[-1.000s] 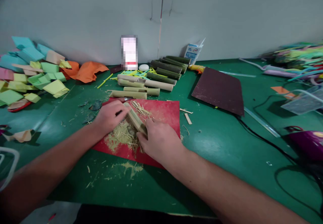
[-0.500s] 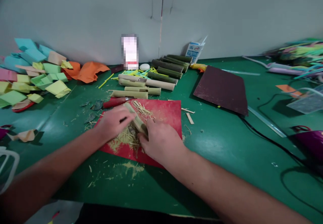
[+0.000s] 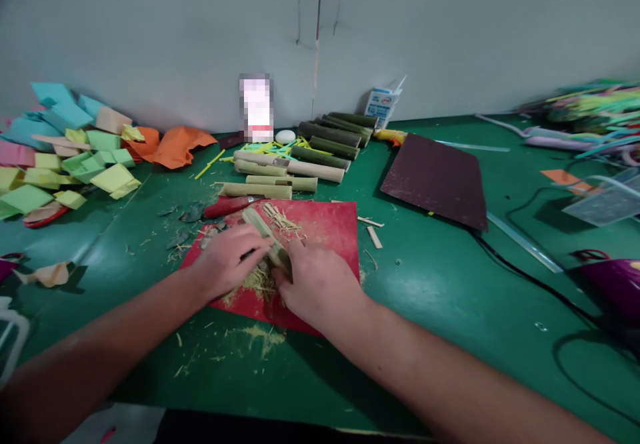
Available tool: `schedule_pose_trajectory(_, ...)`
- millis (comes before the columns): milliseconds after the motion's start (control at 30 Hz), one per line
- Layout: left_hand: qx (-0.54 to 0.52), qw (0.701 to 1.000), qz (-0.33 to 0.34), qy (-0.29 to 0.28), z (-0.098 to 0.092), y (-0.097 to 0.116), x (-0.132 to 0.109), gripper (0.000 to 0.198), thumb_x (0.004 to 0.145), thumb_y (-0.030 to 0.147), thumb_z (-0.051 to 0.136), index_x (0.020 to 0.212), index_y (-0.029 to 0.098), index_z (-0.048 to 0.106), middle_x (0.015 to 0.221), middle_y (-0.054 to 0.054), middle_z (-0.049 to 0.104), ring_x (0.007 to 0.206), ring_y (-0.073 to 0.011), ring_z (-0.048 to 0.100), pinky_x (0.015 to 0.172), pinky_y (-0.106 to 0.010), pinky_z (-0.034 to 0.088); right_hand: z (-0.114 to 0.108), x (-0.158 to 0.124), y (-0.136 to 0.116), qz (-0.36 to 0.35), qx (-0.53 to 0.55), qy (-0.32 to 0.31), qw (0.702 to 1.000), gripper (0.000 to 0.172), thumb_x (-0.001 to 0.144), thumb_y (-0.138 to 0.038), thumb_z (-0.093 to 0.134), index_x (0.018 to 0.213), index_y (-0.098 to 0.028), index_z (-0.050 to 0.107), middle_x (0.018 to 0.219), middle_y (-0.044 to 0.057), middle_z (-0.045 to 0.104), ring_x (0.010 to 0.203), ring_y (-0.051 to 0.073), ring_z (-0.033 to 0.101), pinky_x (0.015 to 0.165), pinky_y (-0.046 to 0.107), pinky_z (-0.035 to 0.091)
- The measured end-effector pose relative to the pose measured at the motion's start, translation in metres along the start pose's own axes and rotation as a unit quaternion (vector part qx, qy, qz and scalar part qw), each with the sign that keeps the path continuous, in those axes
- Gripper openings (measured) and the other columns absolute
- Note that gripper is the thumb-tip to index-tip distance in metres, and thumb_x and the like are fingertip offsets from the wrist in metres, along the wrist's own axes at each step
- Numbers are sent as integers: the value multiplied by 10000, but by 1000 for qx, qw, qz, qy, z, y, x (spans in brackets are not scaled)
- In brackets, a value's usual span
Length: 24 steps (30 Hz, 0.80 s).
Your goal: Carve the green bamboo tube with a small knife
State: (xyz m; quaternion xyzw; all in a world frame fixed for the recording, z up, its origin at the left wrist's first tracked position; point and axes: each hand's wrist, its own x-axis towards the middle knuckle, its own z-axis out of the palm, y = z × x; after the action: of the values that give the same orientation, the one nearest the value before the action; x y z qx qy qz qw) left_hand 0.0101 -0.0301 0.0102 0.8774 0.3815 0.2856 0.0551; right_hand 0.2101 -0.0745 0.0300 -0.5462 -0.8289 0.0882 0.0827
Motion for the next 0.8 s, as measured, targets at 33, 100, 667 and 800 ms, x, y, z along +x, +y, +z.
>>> schedule_pose_trajectory(33, -5, 1000, 8, -3, 0, 0, 0, 211, 904, 228, 453, 843, 146, 638, 723, -39, 581, 698, -134, 535, 660, -259, 436, 0, 0, 0, 1, -2, 0, 1000, 153, 800, -340, 495, 776, -190, 509, 703, 29, 583, 608, 157, 518, 509, 277, 246)
schedule_pose_trajectory(100, 13, 999, -15, 51, 1, 2, -1, 234, 899, 225, 461, 750, 141, 619, 703, -37, 571, 690, -134, 530, 667, -265, 439, -1, 0, 0, 5, -8, 2, 1000, 164, 804, -348, 491, 775, -188, 512, 705, 33, 582, 604, 157, 517, 508, 278, 244)
schedule_pose_trajectory(667, 43, 997, -17, 61, 1, -3, 1, 250, 902, 226, 450, 740, 139, 620, 699, -43, 570, 679, -140, 517, 654, -272, 430, 0, 0, 1, 4, -7, 7, 1000, 162, 808, -350, 496, 773, -192, 508, 707, 29, 582, 603, 151, 518, 511, 279, 249)
schedule_pose_trajectory(800, 23, 1000, -3, 8, 0, -3, 0, 241, 909, 235, 440, 793, 137, 627, 693, -37, 556, 673, -137, 515, 650, -268, 428, -1, -1, 0, 0, -6, -1, 1000, 145, 794, -337, 511, 786, -192, 514, 725, 30, 587, 621, 156, 526, 510, 277, 252)
